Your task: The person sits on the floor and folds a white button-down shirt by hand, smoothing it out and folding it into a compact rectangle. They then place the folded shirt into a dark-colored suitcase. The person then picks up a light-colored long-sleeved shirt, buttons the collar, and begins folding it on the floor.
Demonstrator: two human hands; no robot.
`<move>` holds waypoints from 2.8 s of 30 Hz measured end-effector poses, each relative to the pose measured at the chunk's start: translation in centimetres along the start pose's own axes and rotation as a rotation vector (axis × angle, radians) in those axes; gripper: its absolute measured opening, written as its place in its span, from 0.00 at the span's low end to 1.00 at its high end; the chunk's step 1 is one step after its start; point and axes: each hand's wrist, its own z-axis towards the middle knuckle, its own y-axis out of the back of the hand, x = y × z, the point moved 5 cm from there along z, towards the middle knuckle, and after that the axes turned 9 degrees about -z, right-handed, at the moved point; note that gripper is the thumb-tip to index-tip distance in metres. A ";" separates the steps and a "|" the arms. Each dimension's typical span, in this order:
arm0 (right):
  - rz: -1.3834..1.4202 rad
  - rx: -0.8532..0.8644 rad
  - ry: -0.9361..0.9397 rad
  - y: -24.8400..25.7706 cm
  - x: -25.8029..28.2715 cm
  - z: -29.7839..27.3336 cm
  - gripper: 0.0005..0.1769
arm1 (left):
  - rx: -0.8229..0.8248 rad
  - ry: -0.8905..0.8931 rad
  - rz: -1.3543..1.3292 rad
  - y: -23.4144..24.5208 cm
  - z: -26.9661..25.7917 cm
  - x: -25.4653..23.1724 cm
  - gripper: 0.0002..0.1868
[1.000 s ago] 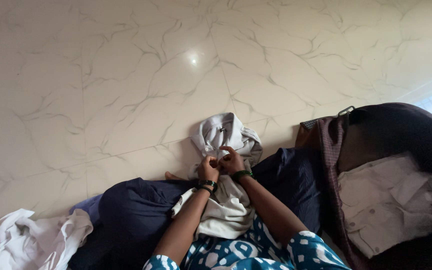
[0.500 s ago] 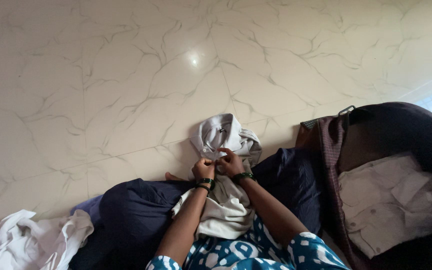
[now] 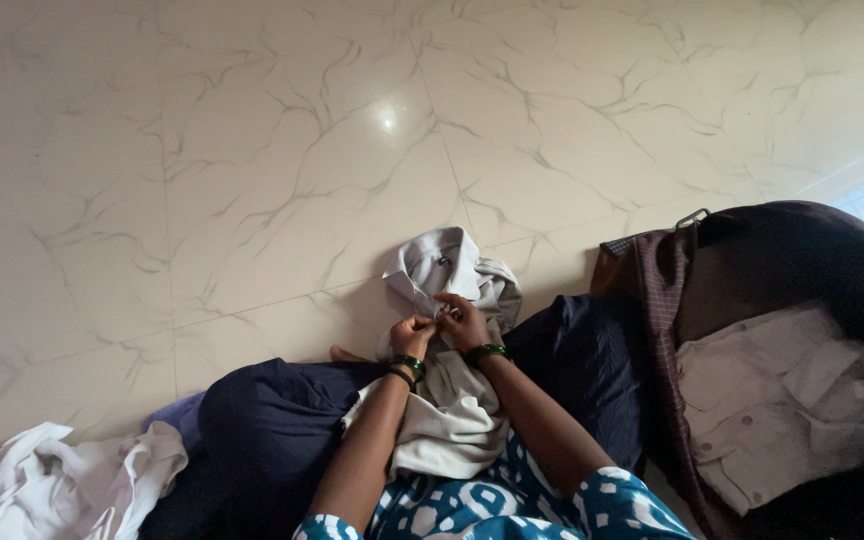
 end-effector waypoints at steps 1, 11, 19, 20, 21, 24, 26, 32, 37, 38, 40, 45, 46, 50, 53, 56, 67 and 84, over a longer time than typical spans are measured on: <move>0.118 0.038 -0.059 -0.2 -0.9 0.3 0.19 | 0.023 0.012 -0.075 -0.2 0.1 0.1 0.03; 0.043 0.086 -0.033 0.2 -0.4 0.3 0.18 | -0.026 0.090 -0.199 0.2 0.4 0.9 0.05; 0.053 0.102 -0.024 1.5 -0.1 0.7 0.17 | 0.135 0.372 -0.596 -0.9 -0.3 1.8 0.07; 0.119 0.133 -0.055 1.5 -0.7 0.7 0.17 | 0.145 0.354 -0.606 -1.0 -0.5 1.7 0.09; 0.185 0.164 -0.087 1.6 -1.2 0.7 0.17 | 0.155 0.336 -0.615 -1.1 -0.8 1.5 0.12; 0.294 0.199 -0.102 1.3 -1.8 0.6 0.18 | 0.237 0.331 -0.662 -1.5 -1.8 0.2 0.13; 0.373 0.212 -0.080 0.9 -2.0 0.5 0.18 | 0.274 0.352 -0.662 -1.7 -2.4 -1.0 0.13; 0.150 0.071 0.010 0.9 0.8 -0.7 0.18 | 0.172 0.476 -0.560 -1.5 -2.0 -0.5 0.16; -0.089 0.038 0.023 1.3 4.5 -1.9 0.19 | 0.026 0.392 -0.517 -0.1 -1.2 1.4 0.19; -0.078 0.039 0.016 1.4 4.9 -2.1 0.18 | 0.033 0.361 -0.540 -0.3 -1.1 1.5 0.20; -0.060 0.041 0.006 1.3 5.5 -2.3 0.18 | 0.047 0.297 -0.587 -0.7 -0.6 1.4 0.22; -0.069 -0.056 0.033 1.2 4.8 -2.0 0.15 | 0.101 0.236 -0.578 -0.6 -0.8 1.1 0.19; -0.036 -0.069 0.041 1.2 4.2 -1.9 0.15 | 0.110 0.238 -0.582 -0.5 -0.9 1.2 0.17; 0.315 0.057 -0.145 1.9 0.8 -0.5 0.19 | 0.087 0.286 -0.533 -0.3 -0.7 1.6 0.18; 0.312 0.034 -0.176 2.2 -1.5 0.1 0.19 | 0.135 0.272 -0.391 -0.5 -0.4 1.9 0.18; 0.216 -0.116 -0.233 2.2 -3.9 0.3 0.20 | 0.320 0.248 -0.338 -1.7 -0.3 2.4 0.18; -0.437 -0.627 -0.435 12.5 -4.4 5.1 0.34 | 0.091 -0.065 0.644 0.8 0.9 -1.9 0.07; -1.350 0.955 -0.516 4.6 -7.6 -1.8 0.44 | 0.906 0.520 0.199 2.9 2.8 0.7 0.31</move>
